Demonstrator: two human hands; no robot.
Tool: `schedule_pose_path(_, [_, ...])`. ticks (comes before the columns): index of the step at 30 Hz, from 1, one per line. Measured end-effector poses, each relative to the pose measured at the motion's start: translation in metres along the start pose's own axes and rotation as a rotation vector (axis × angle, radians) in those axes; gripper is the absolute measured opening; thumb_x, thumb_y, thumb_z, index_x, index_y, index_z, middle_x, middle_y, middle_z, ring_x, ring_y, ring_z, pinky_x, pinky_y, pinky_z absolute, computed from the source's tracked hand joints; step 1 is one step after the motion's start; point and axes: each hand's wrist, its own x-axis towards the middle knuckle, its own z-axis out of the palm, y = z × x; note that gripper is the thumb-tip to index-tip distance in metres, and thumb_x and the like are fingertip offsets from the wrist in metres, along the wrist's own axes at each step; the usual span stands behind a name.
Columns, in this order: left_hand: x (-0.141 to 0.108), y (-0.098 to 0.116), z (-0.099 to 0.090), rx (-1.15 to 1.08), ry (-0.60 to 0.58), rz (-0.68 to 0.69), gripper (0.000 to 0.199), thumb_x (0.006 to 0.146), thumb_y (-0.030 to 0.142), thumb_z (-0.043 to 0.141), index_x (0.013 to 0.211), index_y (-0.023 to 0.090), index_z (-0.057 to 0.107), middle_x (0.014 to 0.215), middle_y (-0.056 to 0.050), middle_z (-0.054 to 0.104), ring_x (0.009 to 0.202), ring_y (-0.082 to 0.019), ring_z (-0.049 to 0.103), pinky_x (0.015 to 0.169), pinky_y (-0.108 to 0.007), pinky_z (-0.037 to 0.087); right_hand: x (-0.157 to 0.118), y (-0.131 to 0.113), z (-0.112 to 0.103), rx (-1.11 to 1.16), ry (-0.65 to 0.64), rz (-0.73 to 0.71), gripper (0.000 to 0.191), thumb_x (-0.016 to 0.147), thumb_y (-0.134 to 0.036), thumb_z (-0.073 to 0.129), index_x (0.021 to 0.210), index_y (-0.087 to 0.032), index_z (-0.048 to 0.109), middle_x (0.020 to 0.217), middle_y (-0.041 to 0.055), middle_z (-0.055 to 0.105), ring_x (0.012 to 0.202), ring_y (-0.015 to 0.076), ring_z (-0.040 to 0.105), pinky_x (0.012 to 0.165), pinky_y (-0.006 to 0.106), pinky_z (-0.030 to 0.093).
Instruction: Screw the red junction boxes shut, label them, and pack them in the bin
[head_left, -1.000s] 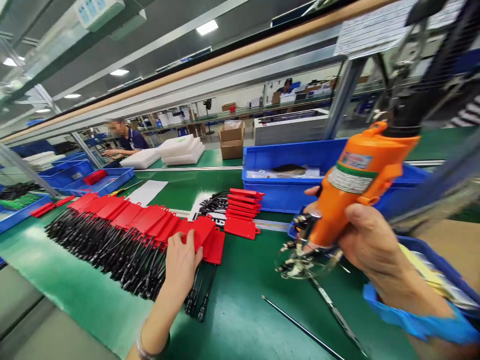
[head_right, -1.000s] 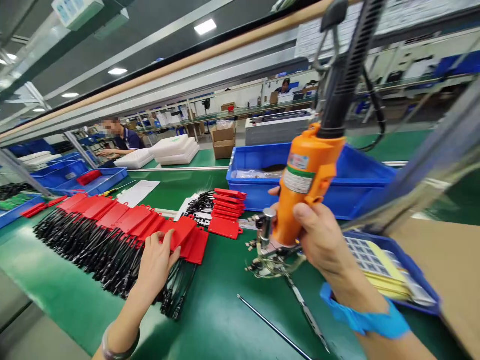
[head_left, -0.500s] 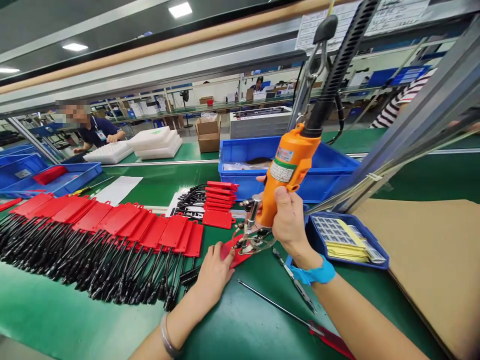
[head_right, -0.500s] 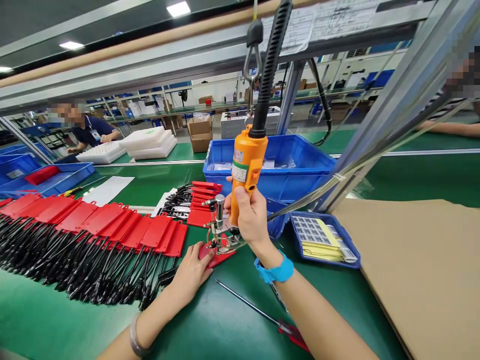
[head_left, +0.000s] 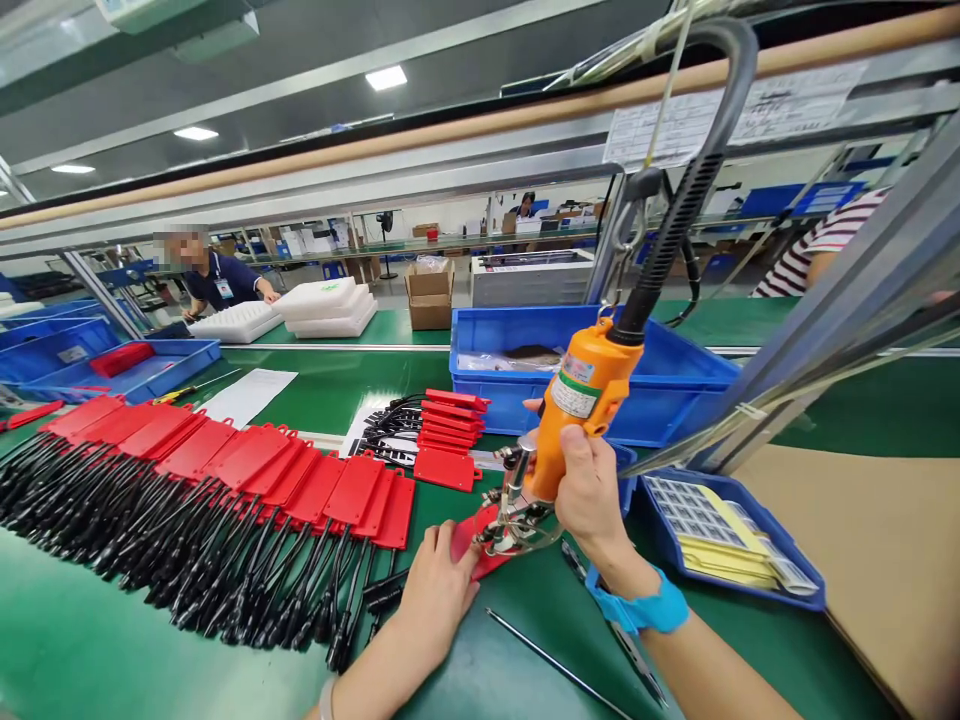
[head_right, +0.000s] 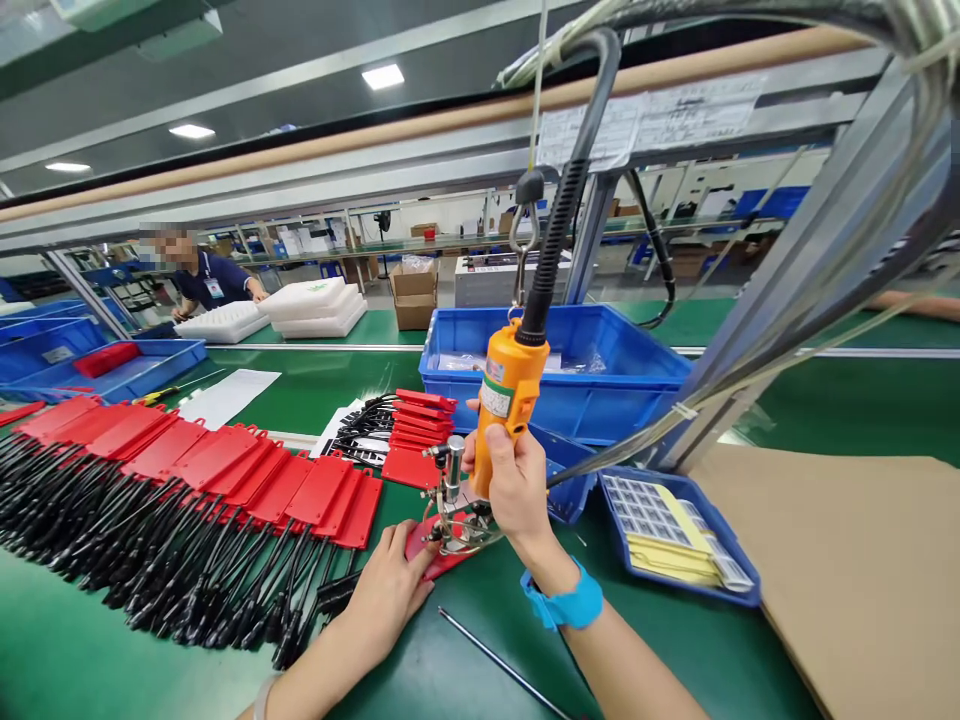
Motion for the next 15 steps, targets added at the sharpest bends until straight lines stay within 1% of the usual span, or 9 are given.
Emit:
schedule_pose_path(3, [0.0006, 0.0008, 0.0019, -0.003, -0.005, -0.018, 0.048, 0.082, 0.020, 0.069, 0.128, 0.026, 0.056, 0.130, -0.011, 0.047, 0.114, -0.029, 0.051, 0.096, -0.043, 0.049, 0.0000, -0.0001, 0.0003, 0.010, -0.001, -0.008, 0.042, 0.086, -0.059, 0.056, 0.098, -0.019, 0.064, 0.064, 0.0003, 0.058, 0.043, 0.0132, 0.050, 0.036, 0.025, 0.042])
schedule_pose_path(5, [0.0009, 0.0010, 0.0028, -0.012, -0.007, -0.024, 0.050, 0.082, 0.020, 0.069, 0.130, 0.027, 0.056, 0.131, -0.011, 0.047, 0.115, -0.030, 0.050, 0.096, -0.043, 0.049, -0.0006, -0.0013, 0.0013, 0.015, -0.011, -0.003, 0.042, 0.087, -0.058, 0.056, 0.101, -0.020, 0.063, 0.064, 0.0005, 0.059, 0.043, 0.0140, 0.050, 0.036, 0.026, 0.043])
schedule_pose_path(8, [0.0010, 0.0006, 0.0039, -0.033, -0.009, -0.027, 0.054, 0.082, 0.023, 0.071, 0.132, 0.027, 0.053, 0.132, -0.011, 0.046, 0.116, -0.030, 0.050, 0.096, -0.044, 0.050, -0.0017, -0.0020, 0.0022, 0.020, -0.012, 0.017, 0.042, 0.086, -0.058, 0.057, 0.105, -0.020, 0.063, 0.065, 0.0016, 0.059, 0.047, 0.0167, 0.055, 0.040, 0.028, 0.046])
schedule_pose_path(12, [0.0011, -0.0003, 0.0050, -0.060, -0.026, -0.027, 0.056, 0.082, 0.028, 0.072, 0.134, 0.027, 0.052, 0.134, -0.013, 0.045, 0.116, -0.031, 0.049, 0.097, -0.043, 0.049, -0.0018, 0.0006, 0.0014, 0.012, 0.014, 0.025, 0.041, 0.081, -0.055, 0.064, 0.103, -0.020, 0.065, 0.066, 0.0029, 0.060, 0.053, 0.0197, 0.058, 0.042, 0.030, 0.048])
schedule_pose_path(15, [0.0010, -0.0003, 0.0057, -0.065, -0.032, -0.041, 0.058, 0.082, 0.032, 0.072, 0.135, 0.026, 0.051, 0.135, -0.013, 0.045, 0.117, -0.031, 0.050, 0.098, -0.044, 0.049, -0.0013, 0.0008, 0.0010, -0.013, 0.034, 0.019, 0.045, 0.080, -0.059, 0.064, 0.102, -0.020, 0.066, 0.067, 0.0049, 0.061, 0.052, 0.0205, 0.058, 0.038, 0.030, 0.046])
